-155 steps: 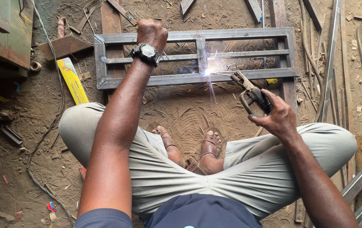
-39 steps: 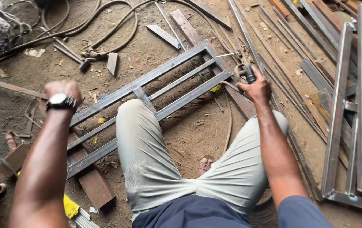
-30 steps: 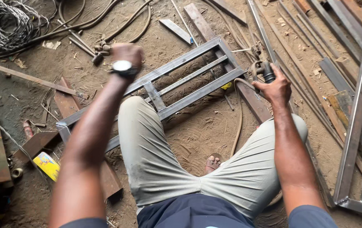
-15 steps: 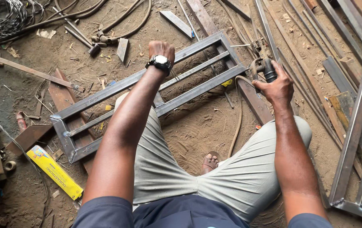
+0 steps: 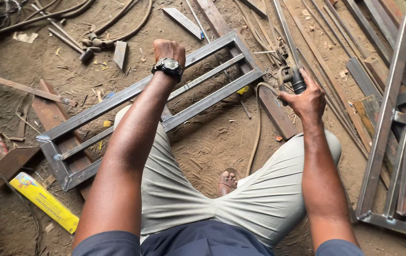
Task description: The person welds a rectangular metal frame using a handheld welding torch. They sit on the ground and systematically weld the joints and crossbars of the frame, producing bright sparks and smoke.
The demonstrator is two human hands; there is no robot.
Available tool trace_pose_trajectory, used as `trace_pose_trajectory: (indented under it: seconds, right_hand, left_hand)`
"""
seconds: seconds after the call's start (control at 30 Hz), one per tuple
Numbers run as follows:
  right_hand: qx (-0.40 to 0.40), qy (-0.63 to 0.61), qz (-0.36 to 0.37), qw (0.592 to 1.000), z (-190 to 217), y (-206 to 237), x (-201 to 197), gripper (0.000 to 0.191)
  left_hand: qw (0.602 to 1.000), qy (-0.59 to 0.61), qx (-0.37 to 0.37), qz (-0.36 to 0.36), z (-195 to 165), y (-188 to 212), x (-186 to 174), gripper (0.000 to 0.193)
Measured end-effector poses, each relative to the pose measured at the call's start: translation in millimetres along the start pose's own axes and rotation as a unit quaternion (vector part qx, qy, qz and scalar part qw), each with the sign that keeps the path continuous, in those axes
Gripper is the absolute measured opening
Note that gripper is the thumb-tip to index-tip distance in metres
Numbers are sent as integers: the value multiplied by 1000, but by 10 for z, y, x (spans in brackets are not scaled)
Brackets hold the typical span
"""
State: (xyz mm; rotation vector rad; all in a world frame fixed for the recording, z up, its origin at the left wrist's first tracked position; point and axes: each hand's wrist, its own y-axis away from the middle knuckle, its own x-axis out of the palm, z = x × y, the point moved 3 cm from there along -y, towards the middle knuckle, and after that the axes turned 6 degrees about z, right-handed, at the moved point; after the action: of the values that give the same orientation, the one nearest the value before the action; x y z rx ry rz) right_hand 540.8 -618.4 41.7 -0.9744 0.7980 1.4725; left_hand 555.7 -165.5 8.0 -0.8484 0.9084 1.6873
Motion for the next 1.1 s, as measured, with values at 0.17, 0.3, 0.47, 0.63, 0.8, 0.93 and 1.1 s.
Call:
trace_pose_trajectory:
  seconds: [0.17, 0.3, 0.47, 0.63, 0.8, 0.93, 1.1]
  right_hand:
    - [-1, -1, -3, 1000, -207, 172, -51, 90]
    - [3, 6, 2, 1000, -348, 309, -86, 88]
    - [27, -10, -9, 1000, -407, 577, -31, 90]
    - [1, -18, -21, 1000, -368, 712, 67, 91]
    - [3, -4, 14, 1000, -349, 638, 175, 89]
    - [-10, 20, -5, 1000, -338, 592, 216, 91]
    - [-6, 11, -9, 1000, -327, 562, 236, 92]
  left_hand:
    - [999, 29, -1, 29, -26, -52, -29, 33]
    - [999, 3, -11, 34, -107, -120, -39, 33]
    - [1000, -13, -13, 21, -152, -200, -7, 34]
    - [999, -31, -25, 10, -155, -234, 58, 35]
    - [999, -45, -18, -5, -172, -201, 81, 34]
    - [998, -50, -23, -5, -164, -158, 41, 34]
    - [1000, -27, -4, 1, -165, -135, 21, 39]
